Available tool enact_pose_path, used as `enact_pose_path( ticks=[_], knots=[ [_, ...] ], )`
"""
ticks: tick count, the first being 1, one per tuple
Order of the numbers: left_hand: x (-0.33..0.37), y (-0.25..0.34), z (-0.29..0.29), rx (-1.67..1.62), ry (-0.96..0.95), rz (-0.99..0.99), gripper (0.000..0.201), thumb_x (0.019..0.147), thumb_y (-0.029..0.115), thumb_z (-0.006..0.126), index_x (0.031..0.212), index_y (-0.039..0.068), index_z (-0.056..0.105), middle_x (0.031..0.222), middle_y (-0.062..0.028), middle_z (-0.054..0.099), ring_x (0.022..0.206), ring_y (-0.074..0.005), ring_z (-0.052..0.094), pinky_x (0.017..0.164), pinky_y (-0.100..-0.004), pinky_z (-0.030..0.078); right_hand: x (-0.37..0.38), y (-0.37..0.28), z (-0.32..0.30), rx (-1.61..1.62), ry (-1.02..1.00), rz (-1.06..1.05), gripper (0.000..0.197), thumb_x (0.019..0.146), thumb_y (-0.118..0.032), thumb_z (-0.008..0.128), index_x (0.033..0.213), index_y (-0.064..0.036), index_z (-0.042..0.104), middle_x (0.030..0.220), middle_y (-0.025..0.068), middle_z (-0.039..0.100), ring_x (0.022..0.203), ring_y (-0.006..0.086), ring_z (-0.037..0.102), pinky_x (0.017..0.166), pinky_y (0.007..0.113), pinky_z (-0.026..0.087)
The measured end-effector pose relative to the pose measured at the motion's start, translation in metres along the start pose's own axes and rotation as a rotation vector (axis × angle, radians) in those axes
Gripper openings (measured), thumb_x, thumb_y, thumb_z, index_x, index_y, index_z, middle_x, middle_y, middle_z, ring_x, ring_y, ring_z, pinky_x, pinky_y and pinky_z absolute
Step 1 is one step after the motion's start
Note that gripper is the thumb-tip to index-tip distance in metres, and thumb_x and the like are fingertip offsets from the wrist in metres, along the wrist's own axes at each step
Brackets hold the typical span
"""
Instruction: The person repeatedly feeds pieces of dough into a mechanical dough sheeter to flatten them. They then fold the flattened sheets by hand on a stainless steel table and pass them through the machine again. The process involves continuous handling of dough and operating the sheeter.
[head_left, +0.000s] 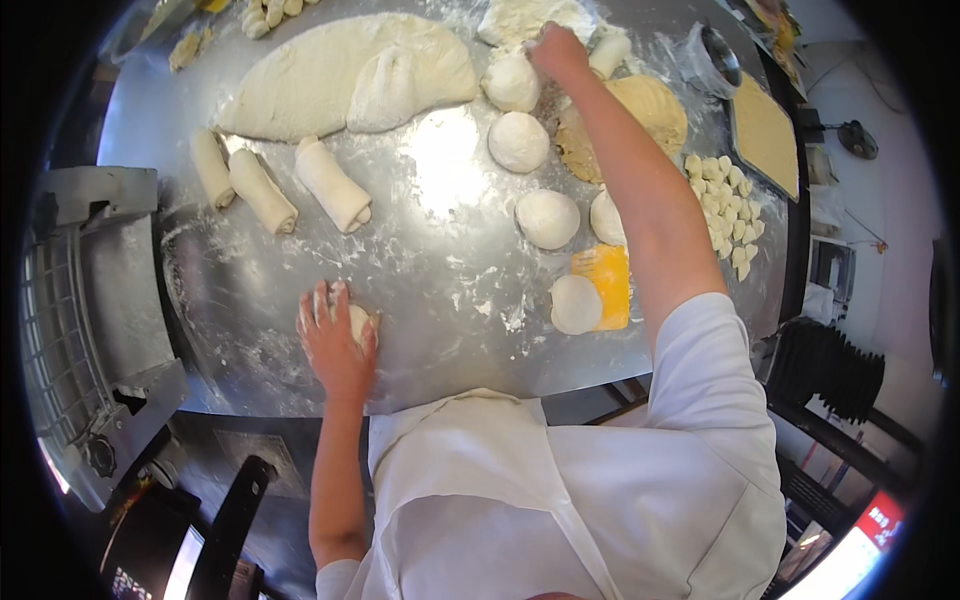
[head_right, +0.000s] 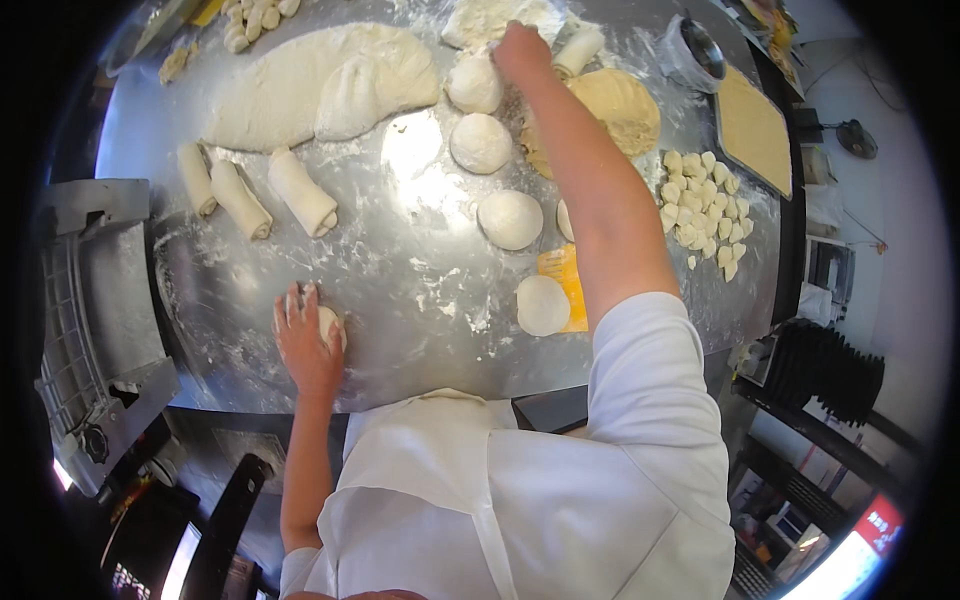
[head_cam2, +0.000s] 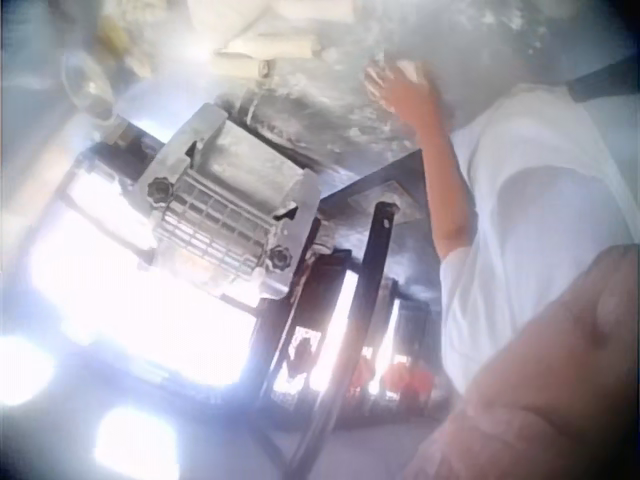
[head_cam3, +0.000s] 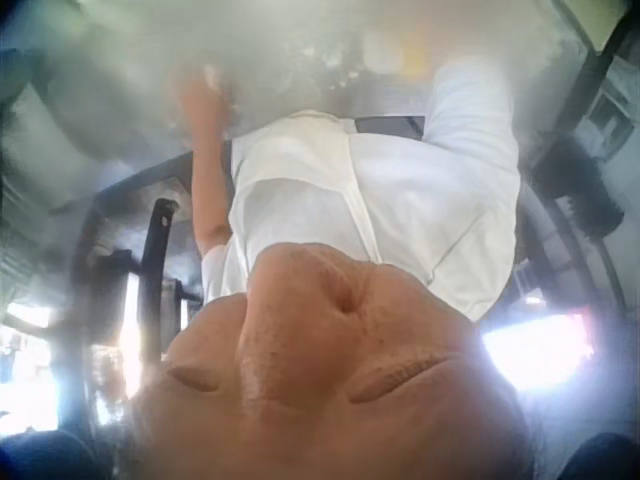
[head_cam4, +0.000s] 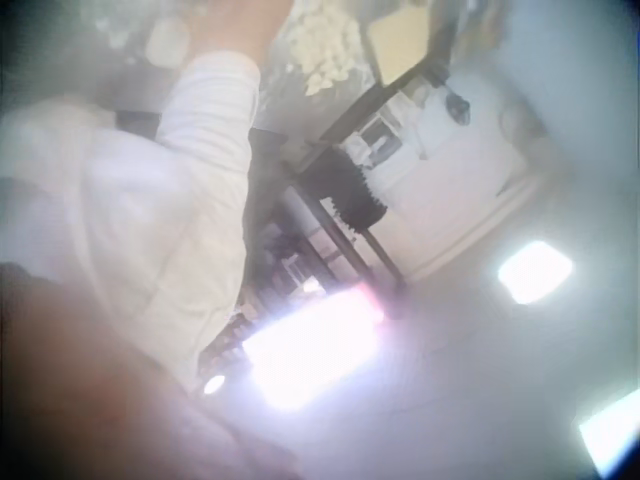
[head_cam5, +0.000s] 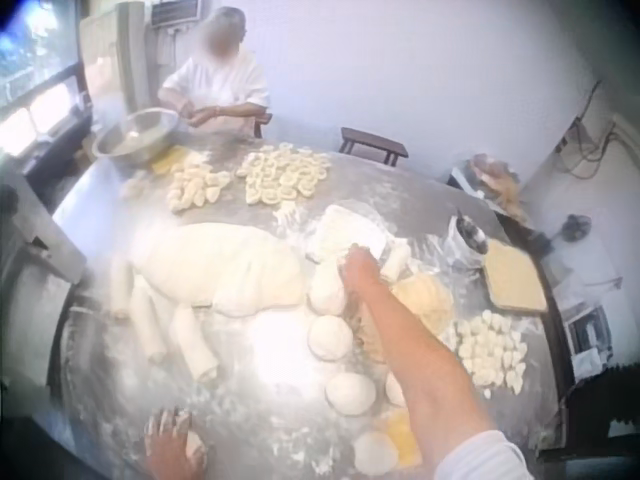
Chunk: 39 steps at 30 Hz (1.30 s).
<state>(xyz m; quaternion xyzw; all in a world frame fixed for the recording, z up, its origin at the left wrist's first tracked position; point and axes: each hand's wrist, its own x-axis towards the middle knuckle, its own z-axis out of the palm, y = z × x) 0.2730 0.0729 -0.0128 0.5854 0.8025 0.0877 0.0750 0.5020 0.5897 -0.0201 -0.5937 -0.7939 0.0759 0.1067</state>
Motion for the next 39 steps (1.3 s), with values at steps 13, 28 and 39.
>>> enact_pose_path(
  ticks=[13, 28, 39],
  knots=[
    [0.027, 0.001, 0.006, 0.007, -0.041, 0.001, 0.074, 0.092, 0.054, 0.065, 0.153, 0.014, 0.049, 0.161, -0.0199, 0.037, 0.145, -0.0439, 0.036, 0.118, -0.0616, 0.026, -0.144, -0.097, -0.026, 0.552, -0.182, -0.179, 0.043, 0.093, -0.013, 0.061, 0.134, -0.0002, 0.063, 0.128, 0.0251, 0.067, 0.117, 0.0351, 0.067, 0.103, 0.047, 0.053],
    [0.003, -0.043, 0.004, -0.673, 0.042, -0.071, 0.068, 0.096, 0.028, 0.067, 0.151, -0.004, 0.041, 0.152, -0.0306, 0.043, 0.137, -0.0458, 0.045, 0.113, -0.0504, 0.037, -0.370, -0.174, 0.028, 0.466, -0.083, -0.181, 0.031, 0.099, -0.020, 0.062, 0.127, -0.0091, 0.069, 0.122, 0.0177, 0.070, 0.113, 0.0387, 0.064, 0.101, 0.043, 0.051],
    [-0.023, -0.072, 0.001, -0.931, -0.178, -0.319, 0.047, 0.093, 0.003, 0.066, 0.138, -0.005, 0.055, 0.126, -0.0153, 0.058, 0.112, -0.0178, 0.060, 0.093, -0.0307, 0.051, -0.430, -0.283, 0.062, 0.592, 0.048, 0.031, 0.037, 0.083, -0.017, 0.082, 0.107, 0.0018, 0.061, 0.106, 0.0179, 0.065, 0.101, 0.0275, 0.062, 0.091, 0.041, 0.049]
  ],
)
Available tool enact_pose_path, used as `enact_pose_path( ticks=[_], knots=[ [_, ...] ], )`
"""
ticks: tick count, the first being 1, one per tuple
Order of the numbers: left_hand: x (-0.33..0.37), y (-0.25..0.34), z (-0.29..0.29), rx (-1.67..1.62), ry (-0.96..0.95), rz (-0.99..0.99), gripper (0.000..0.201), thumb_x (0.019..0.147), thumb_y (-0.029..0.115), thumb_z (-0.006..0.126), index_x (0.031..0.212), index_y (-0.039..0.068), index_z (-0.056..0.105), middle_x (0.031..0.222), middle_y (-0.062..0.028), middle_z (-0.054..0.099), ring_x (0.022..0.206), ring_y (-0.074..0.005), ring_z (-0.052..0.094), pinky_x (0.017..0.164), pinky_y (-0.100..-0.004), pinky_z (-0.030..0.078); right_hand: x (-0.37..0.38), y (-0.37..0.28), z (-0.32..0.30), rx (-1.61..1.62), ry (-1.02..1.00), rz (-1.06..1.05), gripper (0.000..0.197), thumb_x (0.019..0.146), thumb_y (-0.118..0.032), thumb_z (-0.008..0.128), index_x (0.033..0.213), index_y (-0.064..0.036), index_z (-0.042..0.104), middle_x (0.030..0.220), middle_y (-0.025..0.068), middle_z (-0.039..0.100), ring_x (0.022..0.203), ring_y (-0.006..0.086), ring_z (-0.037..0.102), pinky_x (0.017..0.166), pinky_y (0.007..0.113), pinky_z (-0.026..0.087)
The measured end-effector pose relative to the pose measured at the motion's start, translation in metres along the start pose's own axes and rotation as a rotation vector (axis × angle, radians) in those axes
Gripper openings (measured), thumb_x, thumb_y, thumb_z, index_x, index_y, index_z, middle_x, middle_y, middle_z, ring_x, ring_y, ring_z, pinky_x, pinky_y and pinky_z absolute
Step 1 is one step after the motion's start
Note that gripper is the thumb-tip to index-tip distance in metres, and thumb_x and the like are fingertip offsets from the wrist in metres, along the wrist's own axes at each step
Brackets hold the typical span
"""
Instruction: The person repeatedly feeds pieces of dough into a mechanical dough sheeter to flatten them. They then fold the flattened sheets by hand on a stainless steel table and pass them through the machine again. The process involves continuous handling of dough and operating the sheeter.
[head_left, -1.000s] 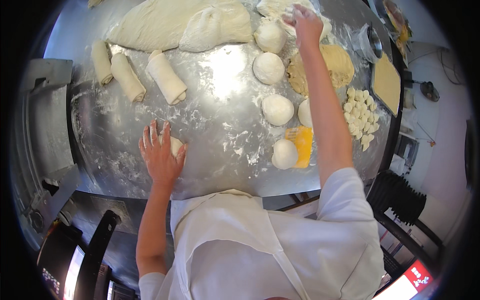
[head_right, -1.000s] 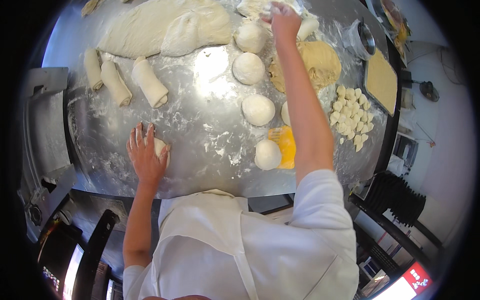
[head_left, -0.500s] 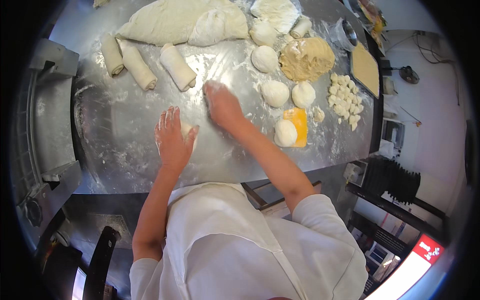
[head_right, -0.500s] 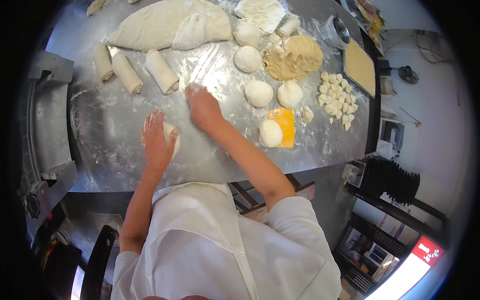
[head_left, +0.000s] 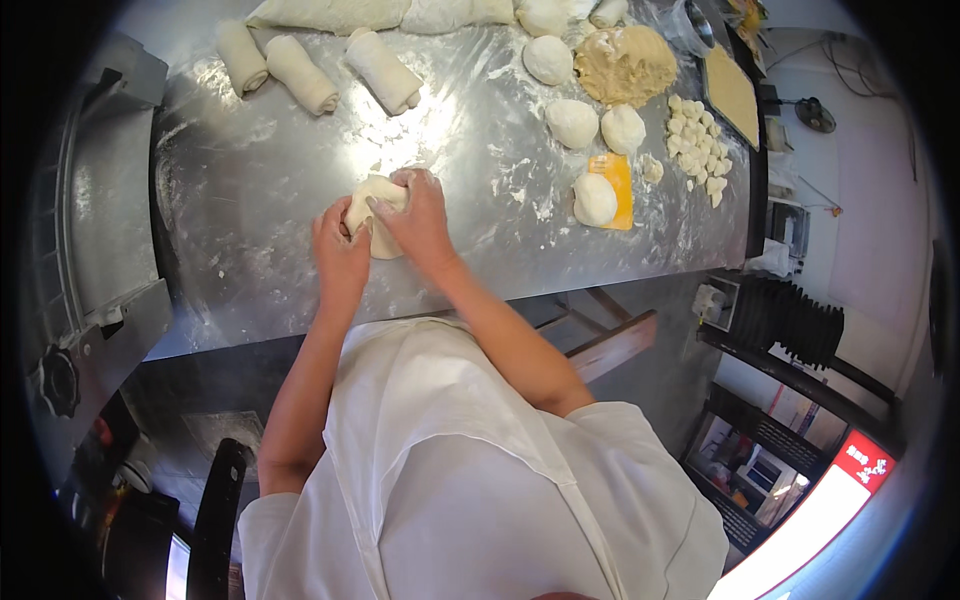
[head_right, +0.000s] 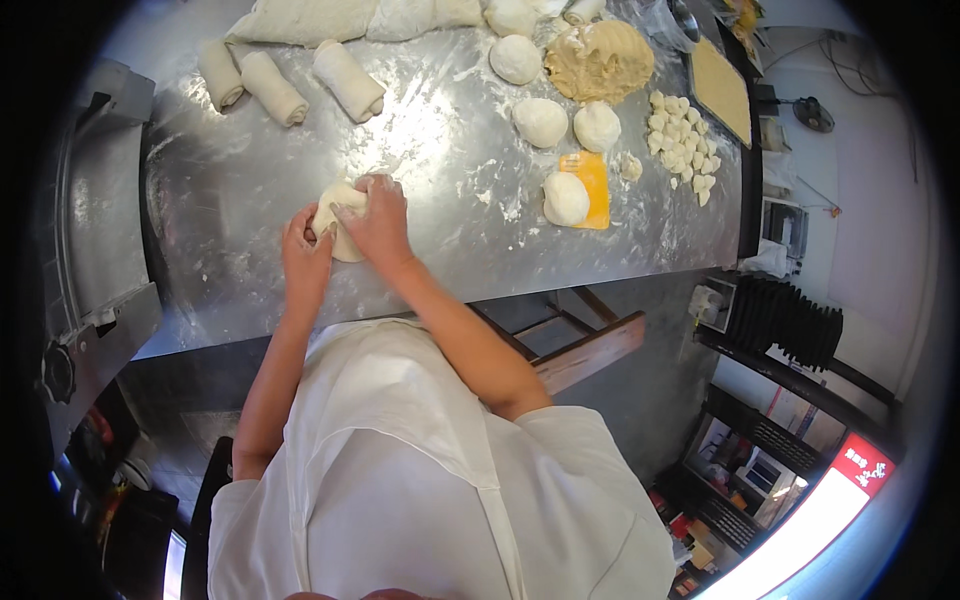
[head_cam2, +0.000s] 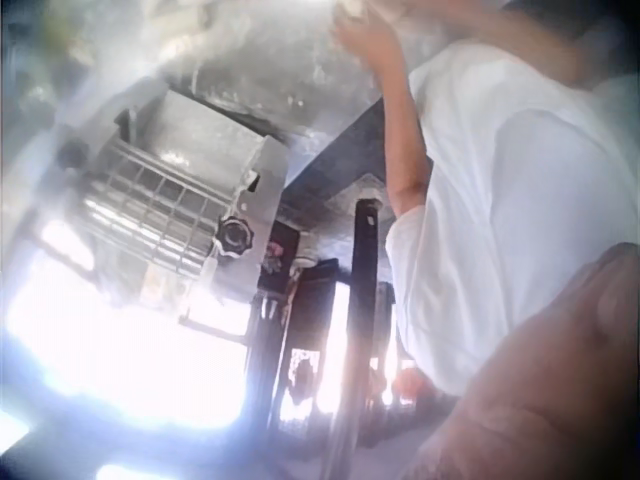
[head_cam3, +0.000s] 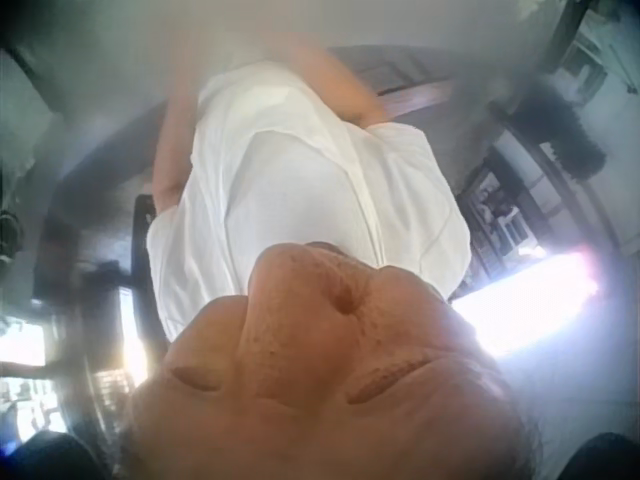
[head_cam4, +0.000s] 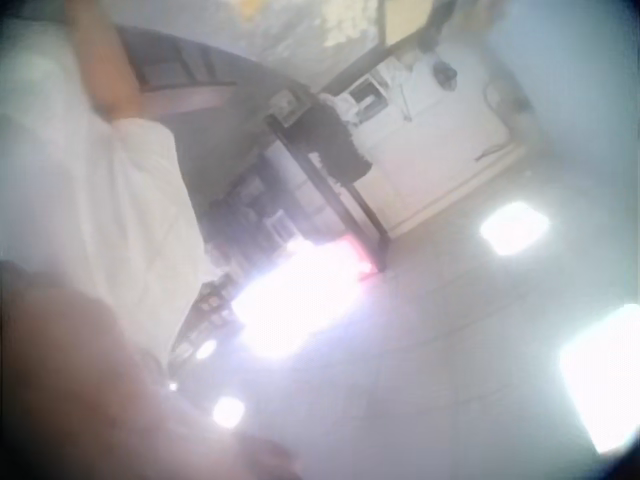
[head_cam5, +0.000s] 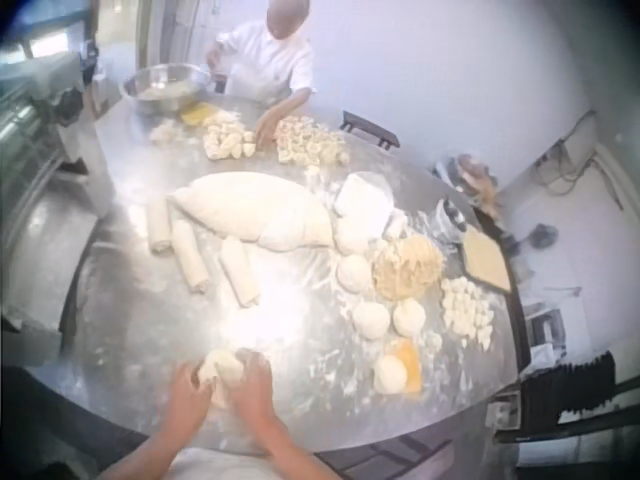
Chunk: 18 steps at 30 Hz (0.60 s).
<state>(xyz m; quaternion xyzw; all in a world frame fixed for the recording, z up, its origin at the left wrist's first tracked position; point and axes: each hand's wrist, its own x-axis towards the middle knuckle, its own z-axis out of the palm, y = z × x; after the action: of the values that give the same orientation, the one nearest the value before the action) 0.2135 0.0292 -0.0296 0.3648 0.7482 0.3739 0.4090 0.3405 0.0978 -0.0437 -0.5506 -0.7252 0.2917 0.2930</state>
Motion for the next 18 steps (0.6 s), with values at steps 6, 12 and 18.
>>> enact_pose_path(
  ticks=[6, 12, 18],
  knots=[
    [-0.007, 0.002, 0.016, -0.468, -0.042, -0.025, 0.039, 0.096, 0.000, 0.062, 0.134, -0.004, 0.056, 0.127, -0.0123, 0.060, 0.116, -0.0158, 0.059, 0.099, -0.0319, 0.050, 0.026, -0.004, -0.049, 0.548, -0.395, 0.290, 0.029, 0.076, -0.005, 0.081, 0.092, -0.0041, 0.057, 0.095, 0.0054, 0.064, 0.088, 0.0149, 0.061, 0.079, 0.031, 0.051],
    [-0.012, 0.062, -0.009, -0.789, -0.196, 0.213, 0.047, 0.097, -0.001, 0.061, 0.143, -0.003, 0.052, 0.138, -0.0130, 0.058, 0.130, -0.0219, 0.054, 0.107, -0.0342, 0.046, 0.039, -0.061, -0.109, 0.472, -0.164, 0.063, 0.024, 0.074, 0.003, 0.069, 0.091, -0.0062, 0.056, 0.099, 0.0063, 0.066, 0.092, 0.0151, 0.061, 0.081, 0.030, 0.052],
    [0.001, 0.021, -0.016, -0.384, 0.102, 0.154, 0.042, 0.096, 0.001, 0.062, 0.138, 0.003, 0.059, 0.136, -0.0114, 0.060, 0.125, -0.0218, 0.058, 0.104, -0.0338, 0.048, 0.012, -0.010, -0.096, -0.378, -0.304, -0.591, 0.028, 0.082, -0.002, 0.069, 0.110, -0.0048, 0.066, 0.122, 0.0178, 0.068, 0.105, 0.0408, 0.064, 0.095, 0.047, 0.052]
  ],
)
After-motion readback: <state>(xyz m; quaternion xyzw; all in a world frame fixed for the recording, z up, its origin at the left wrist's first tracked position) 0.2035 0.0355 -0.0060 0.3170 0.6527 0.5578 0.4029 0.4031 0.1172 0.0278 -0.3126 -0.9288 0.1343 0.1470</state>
